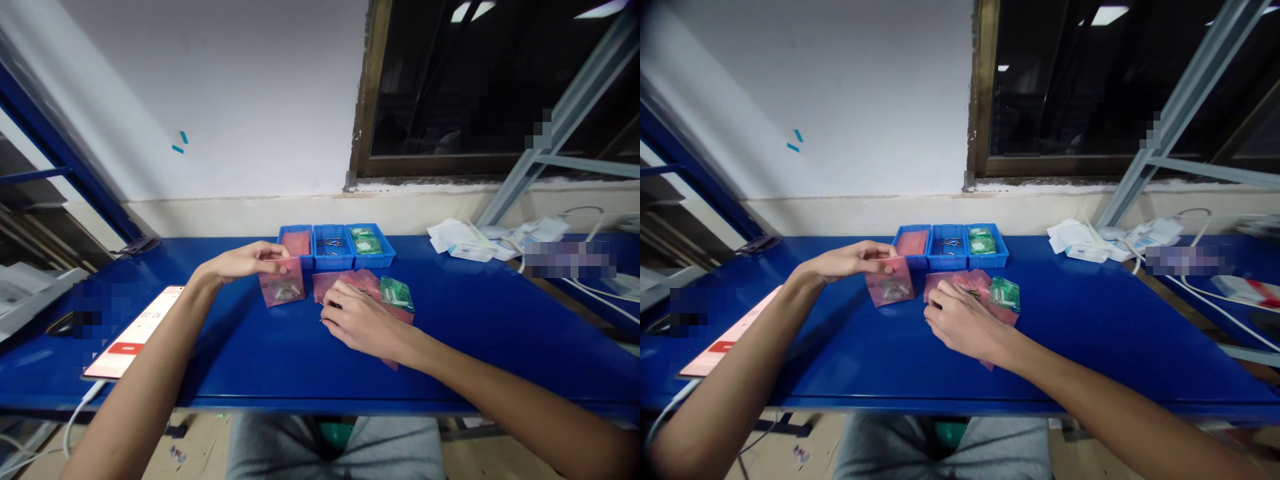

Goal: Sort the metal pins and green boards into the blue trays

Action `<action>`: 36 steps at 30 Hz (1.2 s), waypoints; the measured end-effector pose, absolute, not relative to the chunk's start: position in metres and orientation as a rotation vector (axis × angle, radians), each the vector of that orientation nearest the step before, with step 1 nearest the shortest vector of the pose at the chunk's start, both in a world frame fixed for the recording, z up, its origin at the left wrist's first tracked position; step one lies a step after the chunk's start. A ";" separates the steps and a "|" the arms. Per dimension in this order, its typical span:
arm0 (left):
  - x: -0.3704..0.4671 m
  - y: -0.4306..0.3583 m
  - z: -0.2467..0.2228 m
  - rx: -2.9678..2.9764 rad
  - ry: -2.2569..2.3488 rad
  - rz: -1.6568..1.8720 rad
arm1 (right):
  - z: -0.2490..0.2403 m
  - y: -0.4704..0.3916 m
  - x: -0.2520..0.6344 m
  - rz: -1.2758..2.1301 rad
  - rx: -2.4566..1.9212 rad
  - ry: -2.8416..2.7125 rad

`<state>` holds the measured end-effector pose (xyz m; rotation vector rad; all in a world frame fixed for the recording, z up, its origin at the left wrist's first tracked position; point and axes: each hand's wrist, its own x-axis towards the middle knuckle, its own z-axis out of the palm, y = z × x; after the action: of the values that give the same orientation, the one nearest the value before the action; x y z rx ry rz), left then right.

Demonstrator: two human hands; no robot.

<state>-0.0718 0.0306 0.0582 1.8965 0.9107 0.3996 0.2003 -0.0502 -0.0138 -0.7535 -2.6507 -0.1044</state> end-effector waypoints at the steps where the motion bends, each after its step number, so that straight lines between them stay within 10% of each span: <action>1: -0.072 0.030 0.058 1.886 0.914 0.424 | -0.015 -0.048 0.201 -0.100 -0.760 -2.648; 18: -0.028 0.027 0.031 1.398 0.767 1.087 | -0.002 -0.045 0.207 0.058 -0.864 -2.293; 36: 0.006 0.010 0.019 1.171 0.633 1.016 | -0.001 -0.032 0.211 0.351 -1.055 -1.808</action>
<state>0.0064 0.0098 0.0188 1.1712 0.6325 1.0157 0.2113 -0.0315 -0.0012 -1.0553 -1.8079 0.3511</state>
